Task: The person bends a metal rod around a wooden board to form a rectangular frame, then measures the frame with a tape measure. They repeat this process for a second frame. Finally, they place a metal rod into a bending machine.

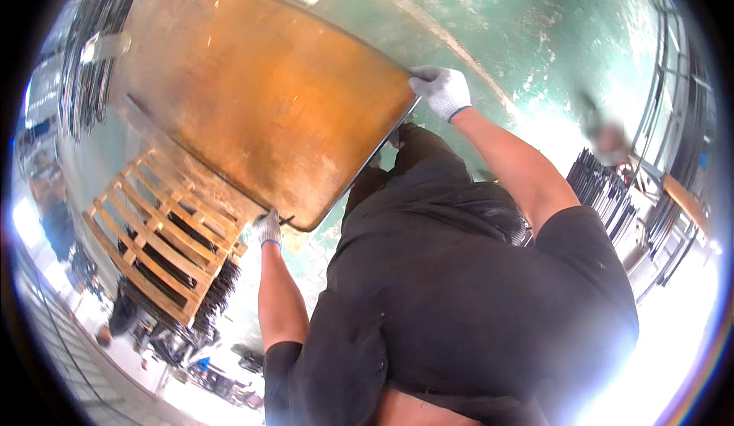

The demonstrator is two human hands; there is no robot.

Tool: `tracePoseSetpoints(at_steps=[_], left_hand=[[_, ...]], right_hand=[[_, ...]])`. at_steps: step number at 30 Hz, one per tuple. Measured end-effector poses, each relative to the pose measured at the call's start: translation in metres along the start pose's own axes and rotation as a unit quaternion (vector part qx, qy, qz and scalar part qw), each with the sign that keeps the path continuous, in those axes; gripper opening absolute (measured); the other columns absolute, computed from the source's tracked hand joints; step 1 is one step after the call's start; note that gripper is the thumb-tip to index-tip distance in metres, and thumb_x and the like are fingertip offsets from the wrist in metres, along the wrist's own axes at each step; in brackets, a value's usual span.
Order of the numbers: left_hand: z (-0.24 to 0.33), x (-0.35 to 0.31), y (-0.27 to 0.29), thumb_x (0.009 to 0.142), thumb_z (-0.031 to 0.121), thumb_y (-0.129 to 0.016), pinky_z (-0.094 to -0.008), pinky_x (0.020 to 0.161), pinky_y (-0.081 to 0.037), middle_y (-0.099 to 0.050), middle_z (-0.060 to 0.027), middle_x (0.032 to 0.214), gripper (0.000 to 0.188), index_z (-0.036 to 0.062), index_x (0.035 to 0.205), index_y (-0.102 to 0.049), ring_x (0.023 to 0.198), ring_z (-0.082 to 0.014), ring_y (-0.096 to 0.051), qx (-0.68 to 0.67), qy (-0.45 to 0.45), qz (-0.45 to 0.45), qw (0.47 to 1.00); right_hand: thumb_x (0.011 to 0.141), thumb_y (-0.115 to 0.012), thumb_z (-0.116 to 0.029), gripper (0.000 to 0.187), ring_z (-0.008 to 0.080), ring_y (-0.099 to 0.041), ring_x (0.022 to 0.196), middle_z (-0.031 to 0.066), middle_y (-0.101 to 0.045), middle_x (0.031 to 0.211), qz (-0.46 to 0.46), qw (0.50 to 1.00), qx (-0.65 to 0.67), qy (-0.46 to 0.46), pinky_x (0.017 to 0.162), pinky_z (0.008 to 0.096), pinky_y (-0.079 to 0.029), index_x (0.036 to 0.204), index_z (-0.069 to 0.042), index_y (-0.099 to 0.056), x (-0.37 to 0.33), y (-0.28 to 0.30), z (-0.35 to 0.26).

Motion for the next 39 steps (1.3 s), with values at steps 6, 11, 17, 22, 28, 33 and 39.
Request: tracePoseSetpoints(at_steps=[6, 11, 17, 22, 28, 33, 39], left_hand=[[0.001, -0.040, 0.017, 0.090, 0.032, -0.083, -0.0432, 0.073, -0.059, -0.078, -0.0172, 0.089, 0.038, -0.0041, 0.100, -0.080, 0.078, -0.0268, -0.072, -0.069, -0.028, 0.067, 0.995], [-0.041, -0.069, 0.017, 0.088, 0.034, -0.083, -0.0423, 0.086, -0.060, -0.082, -0.0186, 0.089, 0.037, -0.0023, 0.096, -0.082, 0.085, -0.0275, -0.077, -0.123, -0.070, 0.094, 0.985], [-0.085, -0.127, 0.003, 0.092, 0.031, -0.081, -0.0392, 0.085, -0.060, -0.082, -0.0181, 0.091, 0.034, -0.0011, 0.100, -0.083, 0.085, -0.0252, -0.078, -0.160, -0.070, 0.063, 0.983], [-0.156, -0.171, -0.005, 0.094, 0.031, -0.079, -0.0384, 0.087, -0.060, -0.082, -0.0189, 0.092, 0.035, -0.0029, 0.102, -0.082, 0.088, -0.0240, -0.077, -0.170, -0.069, 0.024, 0.983], [-0.268, -0.196, -0.021, 0.090, 0.028, -0.080, -0.0369, 0.082, -0.059, -0.081, -0.0149, 0.088, 0.030, -0.0007, 0.098, -0.083, 0.084, -0.0204, -0.074, -0.156, -0.008, 0.034, 0.987], [-0.295, -0.211, -0.015, 0.089, 0.025, -0.082, -0.0365, 0.078, -0.058, -0.079, -0.0105, 0.084, 0.027, -0.0011, 0.097, -0.082, 0.079, -0.0184, -0.071, -0.191, 0.031, 0.066, 0.979], [-0.294, -0.217, -0.045, 0.090, 0.025, -0.080, -0.0348, 0.078, -0.058, -0.079, -0.0089, 0.085, 0.027, -0.0011, 0.097, -0.082, 0.078, -0.0156, -0.070, -0.225, 0.031, 0.003, 0.974]], right_hand=[[0.097, -0.082, -0.029, 0.039, 0.0396, -0.074, 0.116, 0.0139, -0.082, 0.120, 0.171, 0.933, -0.235, 0.212, 0.105, 0.0478, -0.057, 0.131, -0.011, -0.081, -0.030, 0.005, -0.037], [0.092, -0.079, -0.026, 0.016, 0.0345, -0.072, 0.108, 0.0102, -0.075, 0.103, -0.053, 0.832, -0.239, 0.499, 0.100, 0.0504, -0.057, 0.099, -0.012, -0.077, -0.099, -0.079, -0.103], [0.084, -0.080, -0.030, 0.022, 0.0310, -0.071, 0.109, 0.0076, -0.075, 0.100, -0.202, 0.718, -0.229, 0.625, 0.101, 0.0463, -0.055, 0.095, -0.011, -0.077, -0.201, -0.232, -0.105], [0.087, -0.073, -0.028, 0.017, 0.0295, -0.071, 0.110, 0.0068, -0.075, 0.100, -0.167, 0.699, -0.298, 0.629, 0.101, 0.0455, -0.054, 0.092, -0.012, -0.078, -0.235, -0.286, -0.091], [0.089, -0.071, -0.025, 0.012, 0.0317, -0.070, 0.108, 0.0076, -0.072, 0.097, -0.115, 0.693, -0.326, 0.633, 0.100, 0.0480, -0.054, 0.088, -0.013, -0.072, -0.248, -0.294, -0.089], [0.090, -0.068, -0.024, 0.013, 0.0280, -0.070, 0.103, 0.0049, -0.071, 0.093, -0.106, 0.670, -0.343, 0.650, 0.097, 0.0459, -0.055, 0.086, -0.014, -0.075, -0.250, -0.295, -0.094], [0.089, -0.068, -0.024, 0.013, 0.0276, -0.070, 0.100, 0.0040, -0.071, 0.092, -0.111, 0.652, -0.347, 0.665, 0.095, 0.0462, -0.056, 0.086, -0.014, -0.075, -0.251, -0.297, -0.093]])
Point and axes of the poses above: each hand's wrist, its own x-axis towards the middle knuckle, its own y-axis out of the back of the hand, z = x × y, the point moved 8 cm from there along x, towards the middle knuckle
